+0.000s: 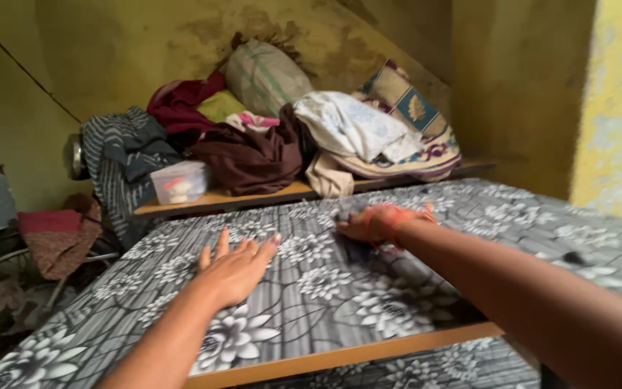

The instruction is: The person organizes a stack of books on the lower shelf of a two-tier table, then wipes the top and bottom surfaces of the table with a cloth.

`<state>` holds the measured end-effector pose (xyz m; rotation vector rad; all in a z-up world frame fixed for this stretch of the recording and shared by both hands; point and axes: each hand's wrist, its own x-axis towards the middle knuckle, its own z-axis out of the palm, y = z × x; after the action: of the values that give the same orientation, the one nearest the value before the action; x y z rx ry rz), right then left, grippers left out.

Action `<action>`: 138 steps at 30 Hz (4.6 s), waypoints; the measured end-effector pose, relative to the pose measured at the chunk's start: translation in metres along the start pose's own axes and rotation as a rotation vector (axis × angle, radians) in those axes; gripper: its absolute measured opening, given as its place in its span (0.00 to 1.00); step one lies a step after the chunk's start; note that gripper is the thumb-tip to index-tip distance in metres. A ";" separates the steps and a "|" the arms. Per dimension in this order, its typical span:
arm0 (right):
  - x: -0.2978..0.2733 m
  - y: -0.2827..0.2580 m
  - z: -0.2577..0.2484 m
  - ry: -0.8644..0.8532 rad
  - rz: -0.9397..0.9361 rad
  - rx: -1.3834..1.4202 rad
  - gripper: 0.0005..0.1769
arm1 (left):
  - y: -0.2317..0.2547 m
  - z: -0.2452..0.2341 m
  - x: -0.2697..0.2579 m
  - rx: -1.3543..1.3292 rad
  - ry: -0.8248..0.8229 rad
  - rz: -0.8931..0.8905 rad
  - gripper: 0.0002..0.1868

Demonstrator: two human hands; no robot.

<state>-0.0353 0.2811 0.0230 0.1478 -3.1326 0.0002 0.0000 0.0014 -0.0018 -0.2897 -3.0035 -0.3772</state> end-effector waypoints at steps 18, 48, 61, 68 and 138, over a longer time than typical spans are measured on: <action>-0.046 -0.133 0.021 0.145 -1.040 0.211 0.33 | -0.029 -0.025 -0.007 -0.105 0.317 -0.103 0.47; 0.014 -0.278 0.015 0.067 -0.820 0.154 0.33 | -0.106 -0.059 -0.013 -0.297 0.315 -0.090 0.50; 0.034 -0.241 0.027 0.176 -0.754 0.254 0.31 | -0.105 -0.042 -0.037 -0.007 0.262 -0.109 0.48; 0.007 -0.240 0.044 0.108 -0.981 0.281 0.33 | -0.115 -0.040 -0.042 -0.069 0.315 -0.147 0.49; 0.155 0.305 0.076 0.117 -0.372 0.040 0.35 | 0.281 0.074 0.118 0.021 -0.159 0.220 0.45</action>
<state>-0.2183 0.5697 -0.0521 0.6982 -2.9391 0.0663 -0.0644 0.3085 0.0070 -0.6711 -3.0810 -0.3142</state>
